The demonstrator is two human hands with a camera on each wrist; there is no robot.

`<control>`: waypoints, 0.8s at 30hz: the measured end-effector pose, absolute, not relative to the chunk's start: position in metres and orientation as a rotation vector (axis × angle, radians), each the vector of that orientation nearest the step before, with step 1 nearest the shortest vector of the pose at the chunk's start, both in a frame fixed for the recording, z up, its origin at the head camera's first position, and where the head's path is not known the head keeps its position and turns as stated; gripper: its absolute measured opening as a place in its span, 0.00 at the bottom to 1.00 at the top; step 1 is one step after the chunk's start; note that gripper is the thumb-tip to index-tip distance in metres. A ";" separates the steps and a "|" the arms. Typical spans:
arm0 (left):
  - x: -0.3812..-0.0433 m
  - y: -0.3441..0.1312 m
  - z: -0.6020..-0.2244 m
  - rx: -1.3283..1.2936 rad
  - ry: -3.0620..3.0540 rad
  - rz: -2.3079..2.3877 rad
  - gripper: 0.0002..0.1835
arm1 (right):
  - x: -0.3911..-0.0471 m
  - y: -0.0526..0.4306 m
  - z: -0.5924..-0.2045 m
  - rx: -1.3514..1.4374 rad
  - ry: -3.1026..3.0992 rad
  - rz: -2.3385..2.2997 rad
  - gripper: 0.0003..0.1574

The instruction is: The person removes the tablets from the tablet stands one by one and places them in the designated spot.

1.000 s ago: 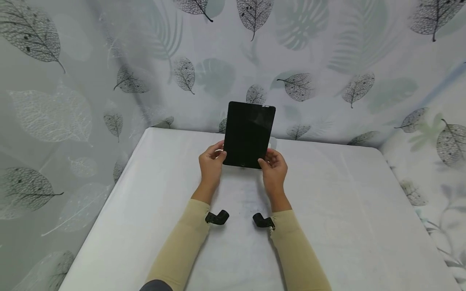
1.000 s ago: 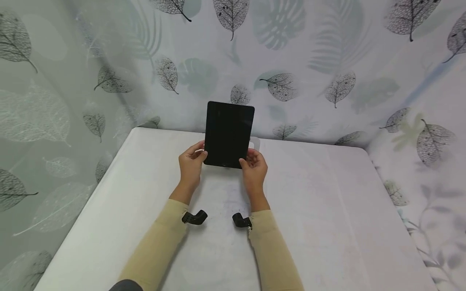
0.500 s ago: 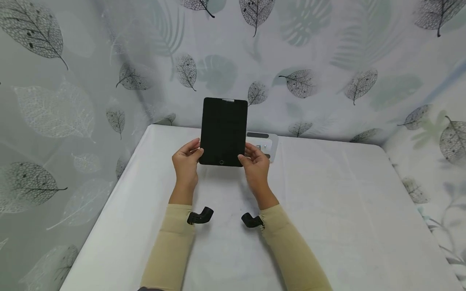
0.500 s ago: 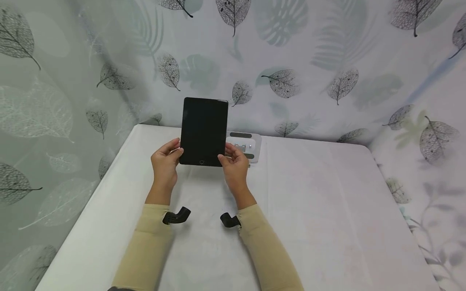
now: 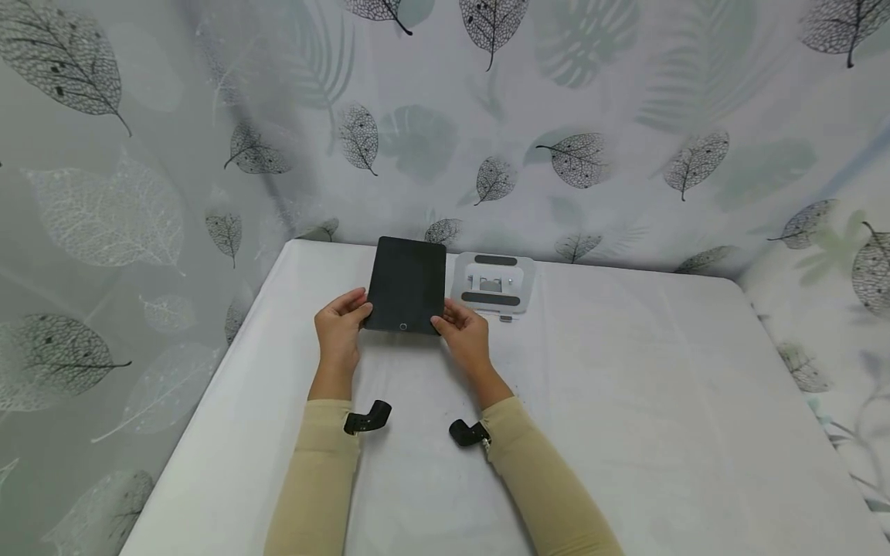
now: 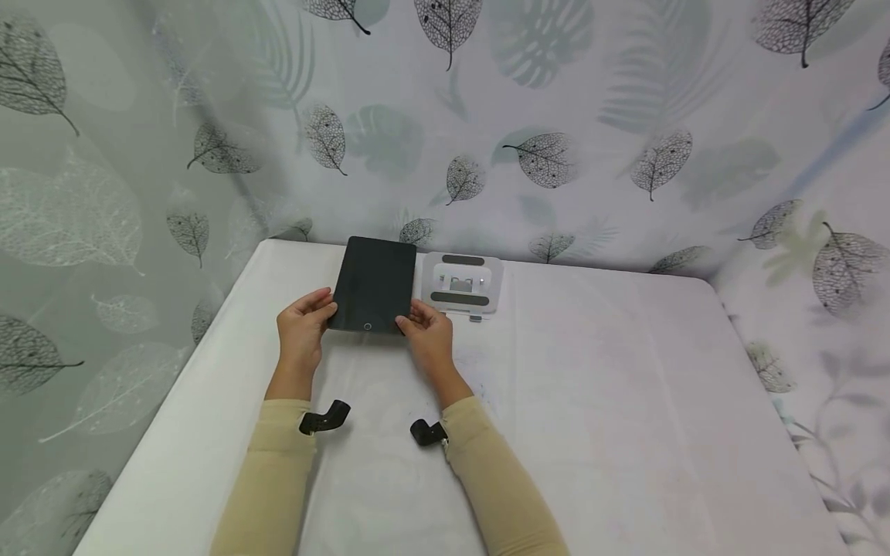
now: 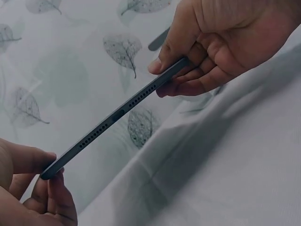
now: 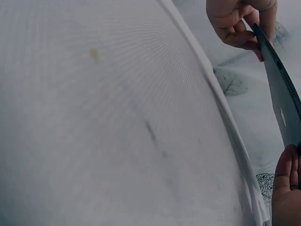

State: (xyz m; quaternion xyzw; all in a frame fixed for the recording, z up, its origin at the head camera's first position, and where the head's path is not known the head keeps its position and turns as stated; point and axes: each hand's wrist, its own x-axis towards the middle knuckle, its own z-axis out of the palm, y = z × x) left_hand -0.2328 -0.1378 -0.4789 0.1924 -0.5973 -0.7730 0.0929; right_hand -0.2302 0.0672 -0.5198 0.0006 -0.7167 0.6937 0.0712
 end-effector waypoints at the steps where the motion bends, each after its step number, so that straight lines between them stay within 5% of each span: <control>1: -0.233 -0.139 -0.481 0.579 -1.778 -2.294 0.20 | -0.230 0.067 -0.522 -0.001 -2.168 2.078 0.28; 24: -0.237 -0.147 -0.508 0.653 -2.145 -2.092 0.25 | -0.237 0.063 -0.533 -0.064 -2.448 1.881 0.31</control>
